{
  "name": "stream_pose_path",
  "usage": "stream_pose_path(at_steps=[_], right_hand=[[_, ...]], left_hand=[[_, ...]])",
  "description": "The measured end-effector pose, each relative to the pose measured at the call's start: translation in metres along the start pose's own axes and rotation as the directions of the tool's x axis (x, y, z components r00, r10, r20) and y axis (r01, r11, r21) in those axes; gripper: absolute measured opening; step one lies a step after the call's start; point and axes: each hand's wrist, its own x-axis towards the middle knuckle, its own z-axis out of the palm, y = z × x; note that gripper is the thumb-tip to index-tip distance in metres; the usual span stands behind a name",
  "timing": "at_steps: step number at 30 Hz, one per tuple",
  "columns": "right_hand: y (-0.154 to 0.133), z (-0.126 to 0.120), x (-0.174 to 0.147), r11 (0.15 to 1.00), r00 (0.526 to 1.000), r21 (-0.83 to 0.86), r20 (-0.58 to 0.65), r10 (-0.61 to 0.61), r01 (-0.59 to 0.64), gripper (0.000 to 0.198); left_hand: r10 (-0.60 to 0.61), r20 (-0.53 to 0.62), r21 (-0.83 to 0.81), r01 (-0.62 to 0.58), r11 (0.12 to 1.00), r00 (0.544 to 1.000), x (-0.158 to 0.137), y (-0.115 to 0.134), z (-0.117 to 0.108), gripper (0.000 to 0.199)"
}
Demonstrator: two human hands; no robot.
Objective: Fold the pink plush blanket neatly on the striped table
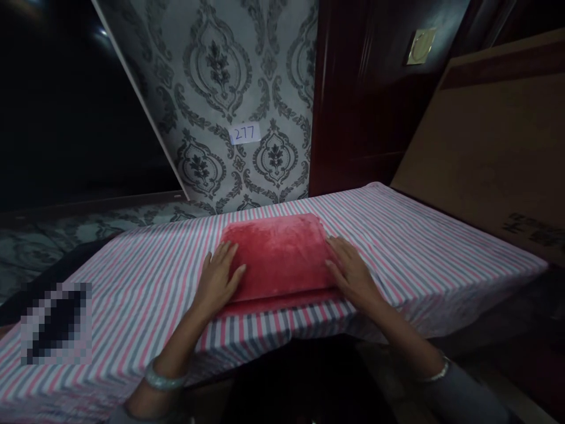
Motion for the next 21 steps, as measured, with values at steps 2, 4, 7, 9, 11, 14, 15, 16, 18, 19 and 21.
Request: stream_pose_path(at_steps=[2, 4, 7, 9, 11, 14, 15, 16, 18, 19, 21], right_hand=[[-0.010, 0.014, 0.006, 0.995, 0.995, -0.100, 0.095, -0.012, 0.022, 0.061], [-0.012, 0.030, 0.003, 0.981, 0.976, -0.193, 0.218, 0.014, 0.029, 0.063], [-0.004, 0.046, -0.015, 0.961, 0.954, -0.273, 0.297, 0.048, 0.036, 0.060], [0.002, 0.050, -0.025, 0.953, 0.961, -0.301, 0.274, 0.041, 0.046, 0.059], [0.003, 0.048, -0.028, 0.945, 0.965, -0.324, 0.261, 0.040, 0.048, 0.059], [-0.006, 0.036, -0.013, 0.935, 0.942, -0.352, 0.326, 0.077, 0.045, 0.053], [-0.011, 0.033, -0.002, 0.933, 0.930, -0.357, 0.357, 0.090, 0.046, 0.050], [-0.016, 0.030, 0.011, 0.932, 0.920, -0.359, 0.379, 0.097, 0.050, 0.049], [-0.026, 0.028, 0.042, 0.931, 0.920, -0.357, 0.384, 0.080, 0.069, 0.050], [-0.030, 0.030, 0.058, 0.931, 0.928, -0.356, 0.369, 0.059, 0.083, 0.052], [-0.034, 0.039, 0.086, 0.925, 0.948, -0.368, 0.317, 0.029, 0.095, 0.059]], left_hand=[[0.017, 0.035, 0.129, -0.021, 0.991, 0.999, 0.003, 0.001, 0.011, 0.062], [0.025, 0.100, 0.209, -0.046, 0.977, 0.995, 0.000, -0.003, 0.023, 0.064], [0.014, 0.195, 0.271, -0.067, 0.960, 0.981, -0.011, -0.011, 0.040, 0.062], [0.020, 0.196, 0.307, -0.081, 0.948, 0.980, -0.016, -0.015, 0.046, 0.060], [0.043, 0.176, 0.339, -0.102, 0.935, 0.983, -0.019, -0.015, 0.048, 0.059], [0.060, 0.157, 0.379, -0.116, 0.918, 0.986, -0.020, -0.013, 0.047, 0.056], [0.061, 0.155, 0.389, -0.118, 0.914, 0.986, -0.020, -0.012, 0.046, 0.057], [0.062, 0.153, 0.396, -0.119, 0.910, 0.986, -0.019, -0.011, 0.046, 0.057], [0.063, 0.148, 0.404, -0.119, 0.907, 0.987, -0.019, -0.010, 0.046, 0.057], [0.062, 0.147, 0.405, -0.117, 0.907, 0.987, -0.019, -0.009, 0.047, 0.058], [0.057, 0.143, 0.404, -0.110, 0.908, 0.988, -0.020, -0.010, 0.049, 0.058]])
